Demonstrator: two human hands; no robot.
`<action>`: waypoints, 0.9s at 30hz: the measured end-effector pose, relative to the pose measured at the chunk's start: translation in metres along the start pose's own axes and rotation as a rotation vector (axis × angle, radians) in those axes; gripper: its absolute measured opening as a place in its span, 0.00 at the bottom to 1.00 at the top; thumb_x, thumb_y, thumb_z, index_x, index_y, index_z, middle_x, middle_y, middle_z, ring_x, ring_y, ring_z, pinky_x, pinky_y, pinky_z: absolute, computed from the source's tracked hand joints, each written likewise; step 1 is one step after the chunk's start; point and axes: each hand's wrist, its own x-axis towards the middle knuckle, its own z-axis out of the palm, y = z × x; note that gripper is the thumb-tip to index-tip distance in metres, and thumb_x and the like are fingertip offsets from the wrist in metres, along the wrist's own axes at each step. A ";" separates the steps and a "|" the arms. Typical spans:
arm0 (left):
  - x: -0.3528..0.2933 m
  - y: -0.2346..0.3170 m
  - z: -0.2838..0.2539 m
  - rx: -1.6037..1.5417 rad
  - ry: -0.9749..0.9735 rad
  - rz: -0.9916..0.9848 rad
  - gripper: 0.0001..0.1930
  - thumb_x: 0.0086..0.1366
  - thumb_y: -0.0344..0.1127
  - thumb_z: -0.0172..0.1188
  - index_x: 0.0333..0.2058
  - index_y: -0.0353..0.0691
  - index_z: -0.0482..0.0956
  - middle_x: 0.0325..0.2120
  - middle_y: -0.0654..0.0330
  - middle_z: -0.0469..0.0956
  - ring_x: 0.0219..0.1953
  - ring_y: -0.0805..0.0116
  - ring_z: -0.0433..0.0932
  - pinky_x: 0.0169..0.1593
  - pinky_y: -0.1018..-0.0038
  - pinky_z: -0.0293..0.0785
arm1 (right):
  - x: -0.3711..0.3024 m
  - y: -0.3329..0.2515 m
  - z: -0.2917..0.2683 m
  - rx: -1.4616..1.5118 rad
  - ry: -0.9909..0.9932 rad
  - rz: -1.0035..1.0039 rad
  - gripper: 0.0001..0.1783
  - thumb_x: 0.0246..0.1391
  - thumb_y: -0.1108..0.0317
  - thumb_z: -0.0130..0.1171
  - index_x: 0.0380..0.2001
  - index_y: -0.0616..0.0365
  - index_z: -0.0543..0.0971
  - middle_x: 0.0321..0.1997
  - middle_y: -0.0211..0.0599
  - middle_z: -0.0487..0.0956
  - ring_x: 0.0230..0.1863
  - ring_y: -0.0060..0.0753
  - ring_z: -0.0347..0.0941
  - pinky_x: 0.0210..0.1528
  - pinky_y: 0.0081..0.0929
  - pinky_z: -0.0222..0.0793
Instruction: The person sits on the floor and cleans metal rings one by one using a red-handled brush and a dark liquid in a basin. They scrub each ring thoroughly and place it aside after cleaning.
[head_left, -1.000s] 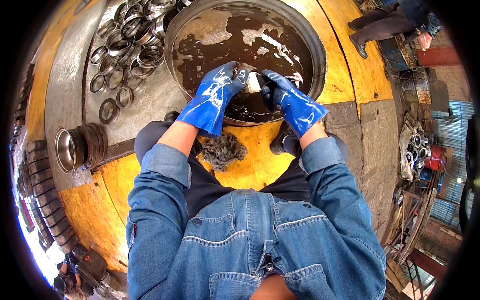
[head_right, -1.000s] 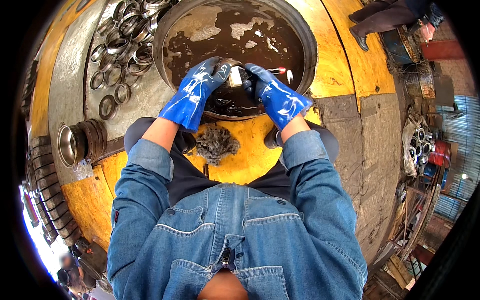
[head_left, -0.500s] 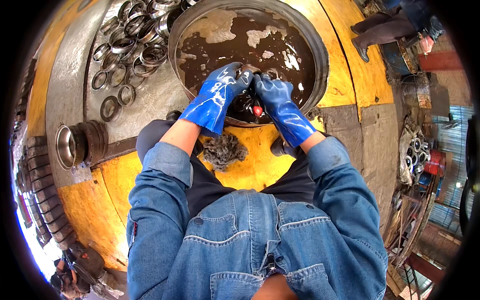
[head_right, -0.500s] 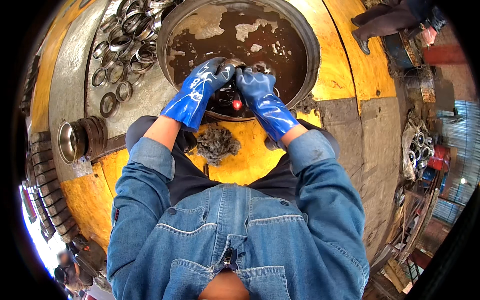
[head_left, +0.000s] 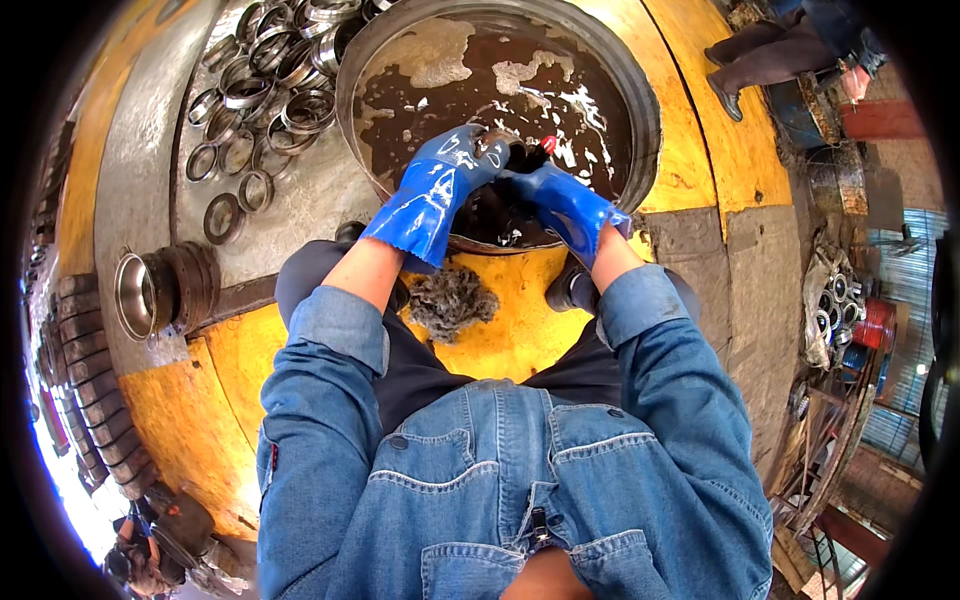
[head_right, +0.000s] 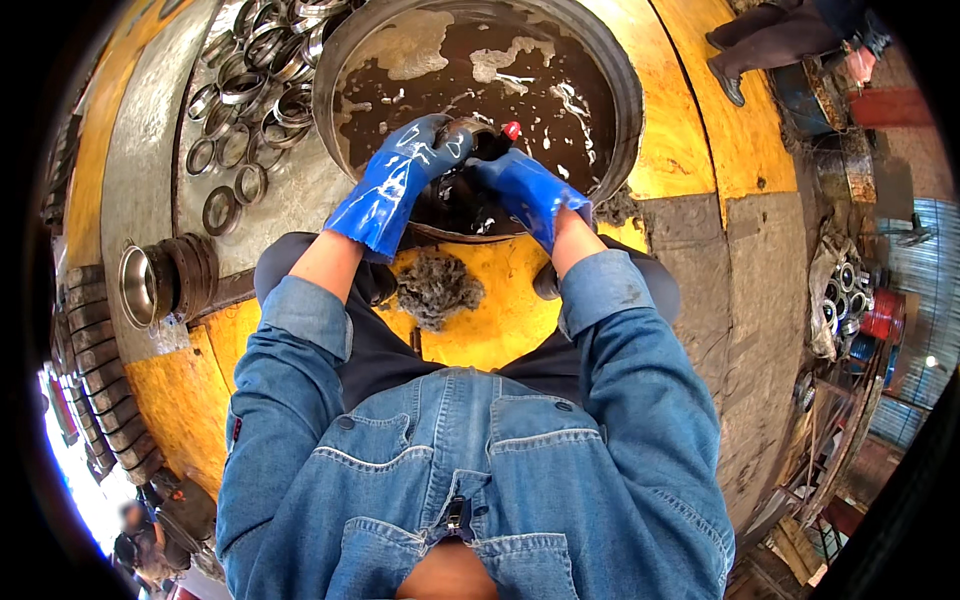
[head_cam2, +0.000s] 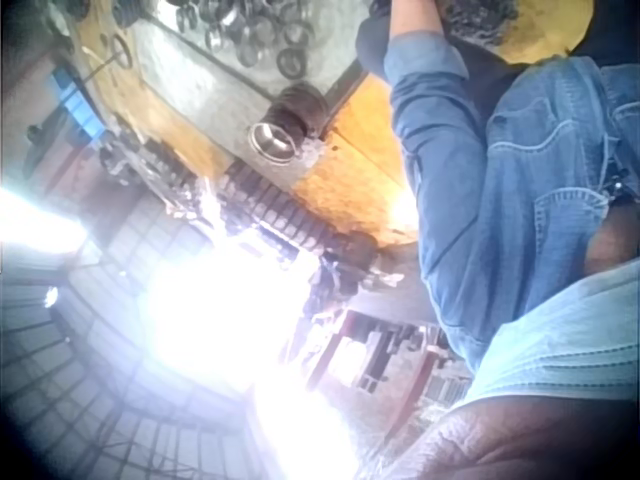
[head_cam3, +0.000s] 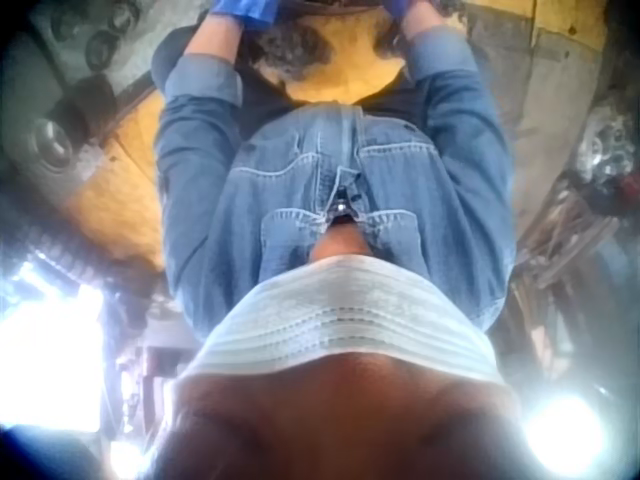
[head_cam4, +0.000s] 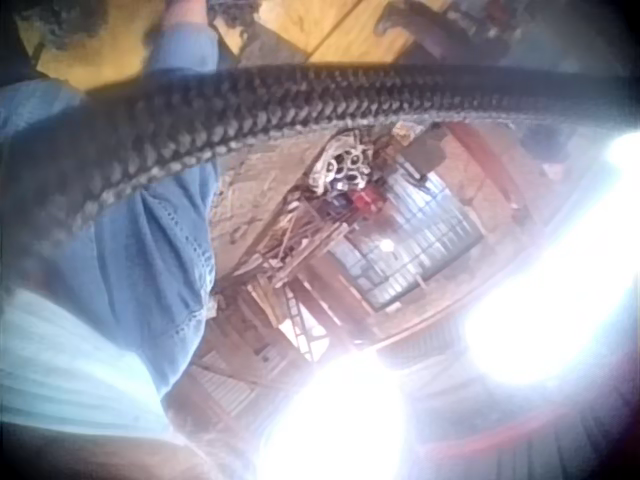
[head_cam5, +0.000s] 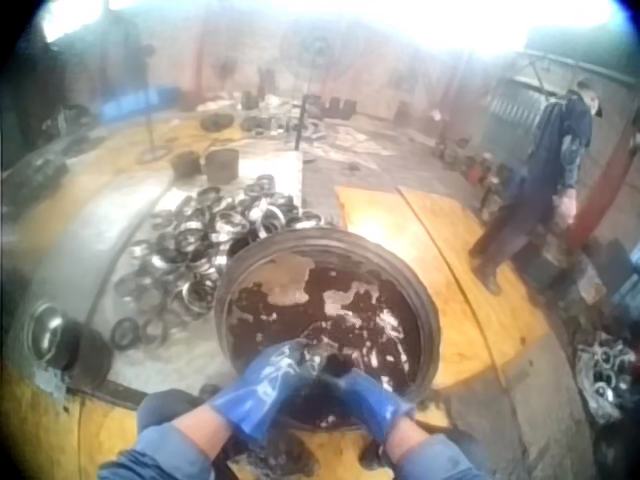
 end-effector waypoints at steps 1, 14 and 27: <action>-0.005 0.004 -0.009 0.042 -0.025 -0.041 0.35 0.64 0.61 0.62 0.61 0.40 0.78 0.56 0.44 0.81 0.59 0.45 0.79 0.64 0.59 0.74 | -0.030 -0.026 0.015 0.195 -0.072 -0.047 0.22 0.66 0.54 0.63 0.54 0.58 0.83 0.49 0.32 0.86 0.50 0.29 0.80 0.54 0.32 0.73; -0.010 0.020 0.008 0.231 -0.007 0.165 0.32 0.53 0.41 0.74 0.57 0.40 0.80 0.50 0.48 0.84 0.53 0.51 0.83 0.59 0.64 0.78 | 0.015 0.057 -0.091 -0.505 0.433 -0.106 0.29 0.54 0.41 0.65 0.45 0.55 0.86 0.42 0.50 0.87 0.45 0.52 0.84 0.49 0.41 0.77; -0.011 -0.020 0.019 0.105 0.037 0.222 0.35 0.49 0.36 0.76 0.59 0.43 0.78 0.52 0.50 0.84 0.54 0.52 0.84 0.60 0.62 0.79 | -0.048 -0.038 -0.022 -0.564 0.496 -0.828 0.24 0.61 0.43 0.65 0.36 0.55 0.87 0.33 0.44 0.87 0.35 0.38 0.86 0.43 0.37 0.81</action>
